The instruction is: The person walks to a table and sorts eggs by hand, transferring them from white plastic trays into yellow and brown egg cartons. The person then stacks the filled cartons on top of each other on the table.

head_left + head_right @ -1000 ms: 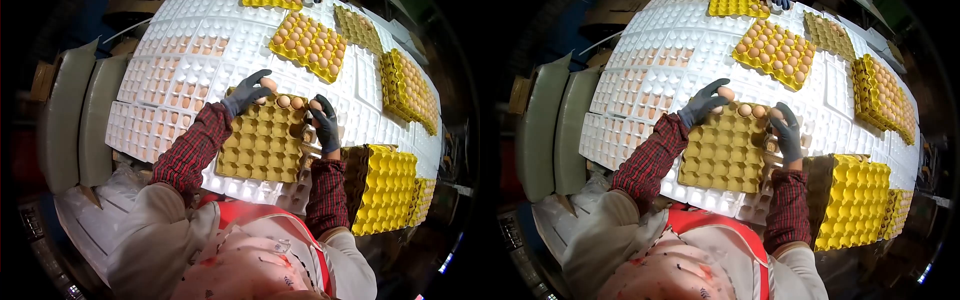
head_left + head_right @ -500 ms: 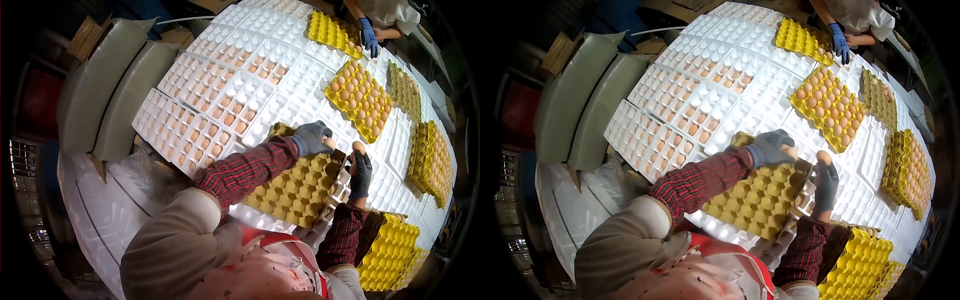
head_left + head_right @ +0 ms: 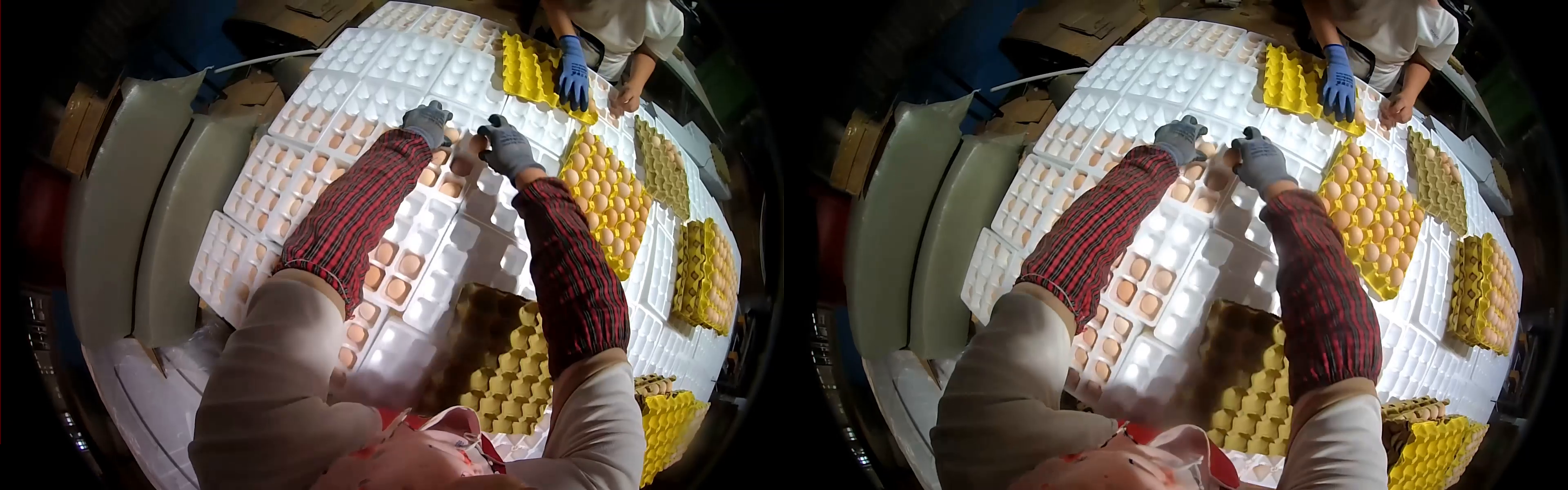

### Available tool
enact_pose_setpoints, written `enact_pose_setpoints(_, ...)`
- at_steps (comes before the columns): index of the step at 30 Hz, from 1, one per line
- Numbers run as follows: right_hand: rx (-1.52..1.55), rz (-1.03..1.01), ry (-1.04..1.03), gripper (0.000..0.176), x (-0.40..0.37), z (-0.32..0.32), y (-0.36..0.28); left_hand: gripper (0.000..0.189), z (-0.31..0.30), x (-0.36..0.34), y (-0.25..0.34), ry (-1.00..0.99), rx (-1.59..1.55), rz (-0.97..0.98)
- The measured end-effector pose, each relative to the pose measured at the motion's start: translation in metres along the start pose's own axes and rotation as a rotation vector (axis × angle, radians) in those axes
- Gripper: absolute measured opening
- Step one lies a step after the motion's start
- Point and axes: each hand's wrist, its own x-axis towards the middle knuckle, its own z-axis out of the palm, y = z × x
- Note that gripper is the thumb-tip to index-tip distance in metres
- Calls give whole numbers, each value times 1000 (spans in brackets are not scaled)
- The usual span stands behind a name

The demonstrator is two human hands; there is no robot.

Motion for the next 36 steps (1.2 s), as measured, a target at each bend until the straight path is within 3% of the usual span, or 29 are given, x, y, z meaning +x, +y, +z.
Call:
enact_pose_setpoints(2, -160, -37, -271, 49, 39, 1, -2, 52, -2, 7, -11, -63, 5, 12)
enact_pose_setpoints(3, -85, -106, -370, 49, 57, 12, 8, 53, -2, 11, -20, -138, 16, 33)
enact_pose_setpoints(5, -33, 3, -316, 47, 78, 12, 3, 53, 0, 14, -35, -189, -101, -1)
enact_pose_setpoints(7, 92, 23, -141, 42, 101, 28, 7, 48, 7, 13, -48, 164, -531, -123)
enact_pose_setpoints(8, 168, 103, -62, 48, 106, 32, -4, 44, 11, 18, -51, 318, -800, -194)
enact_pose_setpoints(10, -139, 231, 15, 64, 93, 59, -26, 37, 18, 33, -46, 749, -790, -98)
enact_pose_setpoints(11, -192, 278, -204, 68, 88, 66, -27, 39, 14, 40, -45, 837, -695, -30)
enact_pose_setpoints(14, -107, 323, -84, 73, 49, 67, -47, 44, 27, 72, -43, 939, -441, 179)
enact_pose_setpoints(16, 182, 268, -82, 69, -6, 33, -70, 50, 65, 93, -44, 729, -284, 153)
enact_pose_setpoints(18, 369, 136, 93, 47, -79, -25, -83, 56, 82, 76, -28, 427, 11, 16)
enact_pose_setpoints(19, 314, 159, 229, 42, -111, -43, -71, 58, 82, 69, -14, 482, -117, 57)
enact_pose_setpoints(21, 161, 441, 378, 37, -168, -70, -20, 56, 41, 39, 35, 525, -339, 169)
enact_pose_setpoints(22, -52, 541, 373, 40, -193, -82, 10, 55, 29, 30, 65, 437, -626, 417)
enact_pose_setpoints(23, -205, 560, 297, 48, -214, -84, 43, 50, 9, 6, 104, 109, -956, 470)
enact_pose_setpoints(24, -265, 533, 216, 47, -222, -92, 55, 53, -1, -10, 138, 11, -888, 624)
enact_pose_setpoints(25, -223, 537, 124, 45, -222, -89, 68, 58, 6, -18, 168, 160, -547, 768)
enact_pose_setpoints(26, -184, 545, 37, 43, -224, -83, 86, 64, 19, -20, 196, 193, -340, 786)
enact_pose_setpoints(27, -230, 504, 117, 36, -223, -75, 96, 59, 22, -23, 221, 120, -150, 745)
enact_pose_setpoints(28, -168, 544, 97, 35, -223, -69, 108, 52, 17, -25, 238, 47, -78, 649)
enact_pose_setpoints(30, -17, 507, 197, 32, -229, -87, 101, 48, 4, -22, 242, -6, -142, 646)
enact_pose_setpoints(31, 287, 604, 358, 30, -236, -83, 106, 50, 14, -8, 238, 21, -182, 721)
enact_pose_setpoints(32, 594, 615, 647, 28, -233, -79, 112, 49, 13, 1, 235, 25, -296, 766)
enact_pose_setpoints(34, 1462, 757, 682, 28, -240, -105, 121, 49, 15, 13, 220, 28, -522, 820)
enact_pose_setpoints(35, 1170, 770, 749, 20, -232, -102, 123, 50, 10, 12, 214, -59, -800, 717)
enact_pose_setpoints(36, 793, 785, 517, 18, -221, -101, 131, 51, 8, 9, 215, -194, -1243, 495)
